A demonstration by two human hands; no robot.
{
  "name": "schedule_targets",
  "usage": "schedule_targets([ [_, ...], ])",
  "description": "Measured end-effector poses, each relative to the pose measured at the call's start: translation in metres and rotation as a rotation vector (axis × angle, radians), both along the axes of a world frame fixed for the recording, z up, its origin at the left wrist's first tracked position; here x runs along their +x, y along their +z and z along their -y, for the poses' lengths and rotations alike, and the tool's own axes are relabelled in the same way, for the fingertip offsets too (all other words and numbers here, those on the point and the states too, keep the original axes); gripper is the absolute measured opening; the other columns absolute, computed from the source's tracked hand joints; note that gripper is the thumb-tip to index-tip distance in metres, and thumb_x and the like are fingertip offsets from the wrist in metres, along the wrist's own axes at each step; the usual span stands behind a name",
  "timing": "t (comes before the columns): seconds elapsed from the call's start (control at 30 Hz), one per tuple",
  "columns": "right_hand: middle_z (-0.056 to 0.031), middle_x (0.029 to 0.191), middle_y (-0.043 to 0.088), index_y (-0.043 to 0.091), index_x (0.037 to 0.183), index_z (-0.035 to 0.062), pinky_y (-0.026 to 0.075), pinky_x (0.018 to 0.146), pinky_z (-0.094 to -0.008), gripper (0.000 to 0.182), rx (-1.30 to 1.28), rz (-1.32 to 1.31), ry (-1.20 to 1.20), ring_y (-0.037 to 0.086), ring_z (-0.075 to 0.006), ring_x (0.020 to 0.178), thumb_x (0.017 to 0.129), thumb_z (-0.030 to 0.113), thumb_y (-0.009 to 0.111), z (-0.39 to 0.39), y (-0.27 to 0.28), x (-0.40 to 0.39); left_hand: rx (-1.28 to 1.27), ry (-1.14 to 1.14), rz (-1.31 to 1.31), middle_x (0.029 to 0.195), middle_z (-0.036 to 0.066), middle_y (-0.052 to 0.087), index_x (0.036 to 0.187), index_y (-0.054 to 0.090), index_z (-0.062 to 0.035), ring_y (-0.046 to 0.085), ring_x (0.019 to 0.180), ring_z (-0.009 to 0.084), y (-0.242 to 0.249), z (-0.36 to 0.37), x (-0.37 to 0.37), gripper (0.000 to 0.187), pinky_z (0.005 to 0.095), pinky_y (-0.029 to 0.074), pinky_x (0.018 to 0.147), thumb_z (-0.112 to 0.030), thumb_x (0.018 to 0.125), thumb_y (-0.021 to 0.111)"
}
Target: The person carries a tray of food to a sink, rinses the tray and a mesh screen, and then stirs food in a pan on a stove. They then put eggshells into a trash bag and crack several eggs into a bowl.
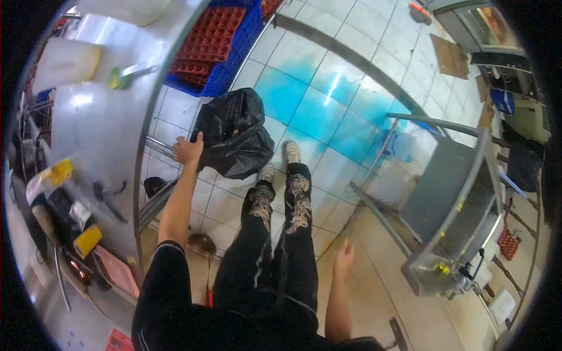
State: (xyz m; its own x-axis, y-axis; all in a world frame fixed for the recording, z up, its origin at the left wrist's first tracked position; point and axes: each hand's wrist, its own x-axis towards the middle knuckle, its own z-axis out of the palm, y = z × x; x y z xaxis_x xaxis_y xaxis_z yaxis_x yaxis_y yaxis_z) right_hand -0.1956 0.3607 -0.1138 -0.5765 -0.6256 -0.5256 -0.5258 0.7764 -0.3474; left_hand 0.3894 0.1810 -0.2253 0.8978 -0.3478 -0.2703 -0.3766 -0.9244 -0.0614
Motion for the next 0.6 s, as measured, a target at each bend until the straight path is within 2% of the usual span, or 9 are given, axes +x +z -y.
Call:
schedule_targets([
  [0.03,-0.0262,0.115,0.063,0.058,0.115,-0.0088,0.044,0.097,-0.0409,0.049,-0.208,0.096,0.091,0.06,-0.0346,0.109,0.097,0.037,0.056,0.025,-0.081,0.005,0.037,0.02,-0.042,0.121,0.025,0.06,0.125,0.054,-0.0033,0.058,0.113,0.0378,-0.018,0.011,0.011,0.078,0.0494,0.043,0.096,-0.06,0.073,0.071],
  [0.1,-0.0224,0.105,0.065,0.061,0.113,-0.0048,0.046,0.09,-0.0428,0.045,-0.097,0.119,0.345,0.062,-0.0349,0.099,0.095,0.036,0.059,0.125,-0.162,0.077,0.135,0.077,-0.134,0.127,0.027,0.057,0.131,0.051,-0.0012,0.055,0.119,0.0395,-0.057,0.012,0.025,0.087,0.0489,0.042,0.099,-0.061,0.071,0.073],
  [0.17,-0.0212,0.091,0.065,0.062,0.1,-0.0039,0.047,0.081,-0.0442,0.048,-0.081,0.328,0.489,0.06,-0.041,0.088,0.092,0.044,0.06,0.207,-0.223,0.163,0.068,0.036,-0.341,0.108,0.025,0.067,0.107,0.068,0.0036,0.063,0.106,0.04,-0.146,-0.032,0.071,0.062,0.0444,0.049,0.089,-0.048,0.073,0.076],
  [0.2,-0.0245,0.095,0.063,0.063,0.097,-0.004,0.047,0.08,-0.0451,0.054,-0.01,0.41,0.559,0.059,-0.043,0.091,0.09,0.05,0.06,0.248,-0.236,0.208,0.014,0.036,-0.281,0.102,0.024,0.069,0.1,0.07,0.0032,0.065,0.101,0.04,-0.147,-0.041,0.06,0.054,0.0437,0.05,0.087,-0.045,0.075,0.075],
  [0.3,-0.03,0.136,0.049,0.043,0.141,0.0012,0.034,0.11,-0.0437,0.095,-0.152,0.476,0.491,0.046,-0.0377,0.13,0.075,0.064,0.07,0.292,-0.342,0.315,-0.063,-0.048,-0.215,0.088,0.021,0.071,0.096,0.071,0.0028,0.068,0.084,0.0342,-0.09,-0.053,0.004,0.042,0.041,0.049,0.078,-0.036,0.081,0.072],
  [0.37,-0.0267,0.132,0.054,0.05,0.136,0.0013,0.033,0.111,-0.0461,0.089,0.028,0.149,0.629,0.048,-0.0369,0.129,0.074,0.061,0.073,0.316,-0.329,0.369,-0.471,0.065,-0.229,0.08,0.015,0.069,0.093,0.071,0.0041,0.064,0.075,0.0231,-0.086,-0.105,-0.027,0.035,0.0372,0.048,0.072,-0.03,0.085,0.072],
  [0.47,-0.02,0.129,0.059,0.059,0.128,0.0051,0.036,0.106,-0.0529,0.068,0.48,0.538,0.818,0.052,-0.0368,0.124,0.078,0.049,0.073,0.323,-0.381,0.38,-0.488,0.416,-0.264,0.087,0.009,0.068,0.102,0.069,0.0037,0.06,0.079,0.0177,-0.028,-0.138,-0.087,0.027,0.034,0.048,0.074,-0.02,0.089,0.069],
  [0.57,-0.0141,0.122,0.065,0.068,0.114,0.0083,0.039,0.097,-0.059,0.041,0.203,0.579,0.882,0.058,-0.0379,0.115,0.081,0.032,0.071,0.296,-0.34,0.386,-0.786,0.739,-0.239,0.104,0.01,0.066,0.116,0.063,0.0042,0.06,0.089,0.0212,-0.004,-0.191,-0.119,0.029,0.0353,0.049,0.078,-0.013,0.092,0.065],
  [0.6,-0.0121,0.11,0.067,0.07,0.101,0.0092,0.041,0.085,-0.0582,0.024,-0.16,0.582,0.921,0.059,-0.0371,0.103,0.079,0.018,0.067,0.278,-0.328,0.385,-0.901,0.809,-0.22,0.109,0.011,0.065,0.119,0.061,0.0047,0.06,0.091,0.0224,0.004,-0.206,-0.127,0.031,0.0358,0.049,0.079,-0.01,0.092,0.063],
])
